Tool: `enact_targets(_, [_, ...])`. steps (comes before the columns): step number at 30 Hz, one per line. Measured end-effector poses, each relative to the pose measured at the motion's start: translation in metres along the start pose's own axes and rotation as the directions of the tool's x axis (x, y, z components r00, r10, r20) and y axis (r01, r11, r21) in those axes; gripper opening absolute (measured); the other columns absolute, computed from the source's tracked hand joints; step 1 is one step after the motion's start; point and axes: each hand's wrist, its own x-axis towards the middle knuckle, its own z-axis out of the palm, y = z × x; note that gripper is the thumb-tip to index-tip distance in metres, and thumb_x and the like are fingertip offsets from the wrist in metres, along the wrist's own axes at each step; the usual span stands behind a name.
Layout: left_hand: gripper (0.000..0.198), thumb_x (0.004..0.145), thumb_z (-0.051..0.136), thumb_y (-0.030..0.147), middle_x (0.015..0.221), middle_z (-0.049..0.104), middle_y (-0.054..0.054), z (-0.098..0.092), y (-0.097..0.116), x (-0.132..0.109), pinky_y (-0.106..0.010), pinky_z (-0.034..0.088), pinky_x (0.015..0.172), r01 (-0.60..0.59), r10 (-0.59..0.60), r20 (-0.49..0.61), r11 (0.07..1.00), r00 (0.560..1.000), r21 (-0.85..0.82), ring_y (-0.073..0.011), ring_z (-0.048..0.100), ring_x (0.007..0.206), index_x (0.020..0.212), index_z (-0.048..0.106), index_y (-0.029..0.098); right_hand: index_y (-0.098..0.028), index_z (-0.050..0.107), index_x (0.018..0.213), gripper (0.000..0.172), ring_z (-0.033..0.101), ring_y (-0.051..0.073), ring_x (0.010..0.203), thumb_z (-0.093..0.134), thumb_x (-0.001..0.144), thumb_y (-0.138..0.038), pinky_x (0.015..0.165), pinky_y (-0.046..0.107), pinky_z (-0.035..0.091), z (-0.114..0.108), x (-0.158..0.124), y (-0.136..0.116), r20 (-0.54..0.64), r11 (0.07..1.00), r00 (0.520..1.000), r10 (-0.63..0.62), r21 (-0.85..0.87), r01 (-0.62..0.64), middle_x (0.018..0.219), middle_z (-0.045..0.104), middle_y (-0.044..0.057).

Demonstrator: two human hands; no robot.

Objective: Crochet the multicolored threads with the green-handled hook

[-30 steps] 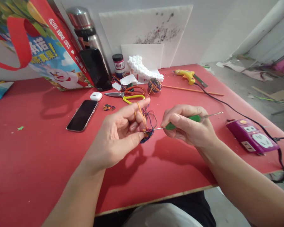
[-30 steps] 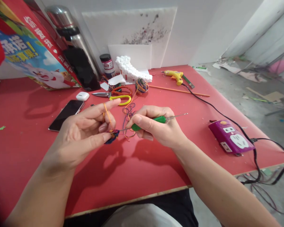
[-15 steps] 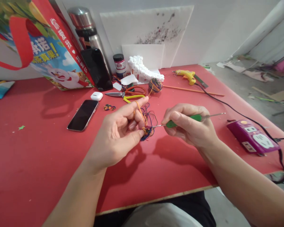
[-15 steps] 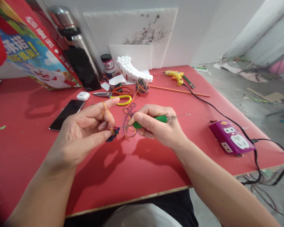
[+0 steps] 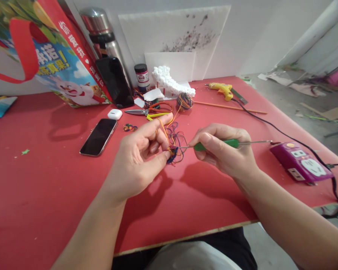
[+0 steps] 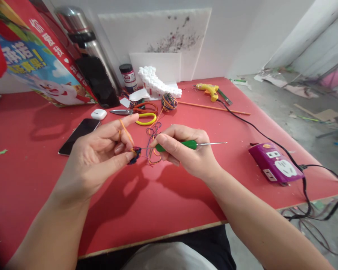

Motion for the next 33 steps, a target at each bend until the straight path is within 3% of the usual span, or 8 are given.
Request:
enact_targets(4, [0.013, 0.081, 0.077, 0.009, 0.08, 0.062, 0.0, 0.001, -0.001, 0.0, -0.031, 0.048, 0.076, 0.006, -0.006, 0.011, 1.0, 1.0, -0.019, -0.0138, 0.056, 0.075, 0.088, 0.077, 0.02, -0.02, 0.082, 0.084, 0.029, 0.053, 0.009, 0.045, 0.083, 0.096, -0.046, 0.037, 0.023, 0.035, 0.006, -0.002, 0.001, 0.024, 0.999, 0.999, -0.045, -0.02, 0.045, 0.062, 0.069, 0.001])
enact_targets(9, [0.03, 0.083, 0.079, 0.009, 0.083, 0.063, 0.0, 0.004, -0.004, 0.0, -0.027, 0.049, 0.074, 0.013, -0.013, 0.0, 0.988, 1.0, -0.154, -0.0123, 0.056, 0.077, 0.111, 0.081, 0.02, -0.02, 0.083, 0.089, 0.022, 0.056, 0.009, 0.047, 0.078, 0.102, -0.037, 0.039, 0.022, 0.039, 0.011, -0.005, 0.006, 0.017, 0.988, 0.988, -0.154, -0.007, 0.154, 0.066, 0.073, 0.001])
enact_targets(12, [0.036, 0.085, 0.081, 0.012, 0.09, 0.063, 0.0, 0.008, -0.007, 0.0, -0.024, 0.052, 0.076, 0.015, -0.035, -0.069, 0.962, 0.997, -0.273, -0.0118, 0.058, 0.083, 0.119, 0.083, 0.023, -0.02, 0.083, 0.093, 0.02, 0.057, 0.009, 0.047, 0.076, 0.104, -0.037, 0.04, 0.022, 0.041, 0.013, -0.006, 0.009, -0.019, 0.977, 0.976, -0.215, -0.021, 0.214, 0.066, 0.072, 0.001])
enact_targets(16, [0.024, 0.084, 0.085, 0.011, 0.091, 0.065, 0.0, 0.015, -0.01, 0.0, -0.024, 0.054, 0.084, 0.009, -0.061, -0.154, 0.949, 0.986, -0.316, -0.0115, 0.06, 0.088, 0.104, 0.086, 0.024, -0.02, 0.081, 0.093, 0.023, 0.057, 0.009, 0.046, 0.076, 0.103, -0.04, 0.041, 0.022, 0.044, 0.017, -0.006, 0.009, -0.067, 0.972, 0.97, -0.235, -0.043, 0.232, 0.064, 0.07, -0.001])
enact_targets(22, [0.011, 0.081, 0.091, 0.015, 0.087, 0.067, 0.0, 0.018, -0.009, 0.001, -0.022, 0.055, 0.078, 0.03, -0.101, -0.204, 0.945, 0.974, -0.325, -0.0104, 0.06, 0.081, 0.086, 0.085, 0.022, -0.019, 0.08, 0.093, 0.023, 0.058, 0.009, 0.047, 0.073, 0.105, -0.038, 0.043, 0.022, 0.046, 0.021, -0.007, 0.009, -0.058, 0.971, 0.969, -0.239, -0.032, 0.237, 0.066, 0.069, -0.001])
enact_targets(26, [0.019, 0.077, 0.093, 0.012, 0.08, 0.069, 0.002, 0.02, -0.007, 0.003, -0.018, 0.056, 0.08, 0.057, -0.166, -0.231, 0.908, 0.959, -0.416, -0.008, 0.063, 0.078, 0.092, 0.086, 0.021, -0.019, 0.078, 0.099, 0.021, 0.061, 0.009, 0.05, 0.068, 0.109, -0.035, 0.046, 0.021, 0.049, 0.022, -0.01, 0.014, -0.059, 0.944, 0.949, -0.31, -0.138, 0.3, 0.07, 0.071, -0.001])
enact_targets(29, [0.036, 0.067, 0.096, 0.008, 0.073, 0.069, 0.004, 0.021, -0.005, 0.004, -0.015, 0.057, 0.072, 0.167, -0.321, -0.16, 0.783, 0.933, -0.599, -0.0063, 0.064, 0.07, 0.1, 0.086, 0.018, -0.02, 0.075, 0.11, 0.012, 0.069, 0.011, 0.063, 0.066, 0.11, -0.027, 0.057, 0.023, 0.057, 0.018, -0.01, 0.017, 0.072, 0.826, 0.885, -0.46, -0.332, 0.456, 0.081, 0.075, 0.002])
enact_targets(33, [0.049, 0.059, 0.094, 0.002, 0.07, 0.07, 0.003, 0.019, -0.003, 0.005, -0.014, 0.056, 0.063, 0.345, -0.503, -0.005, 0.6, 0.864, -0.722, -0.0064, 0.065, 0.064, 0.106, 0.084, 0.012, -0.018, 0.07, 0.12, 0.014, 0.077, 0.018, 0.084, 0.069, 0.108, -0.024, 0.074, 0.029, 0.064, 0.008, -0.007, 0.02, 0.358, 0.442, 0.687, -0.632, -0.562, 0.699, 0.095, 0.079, 0.009])
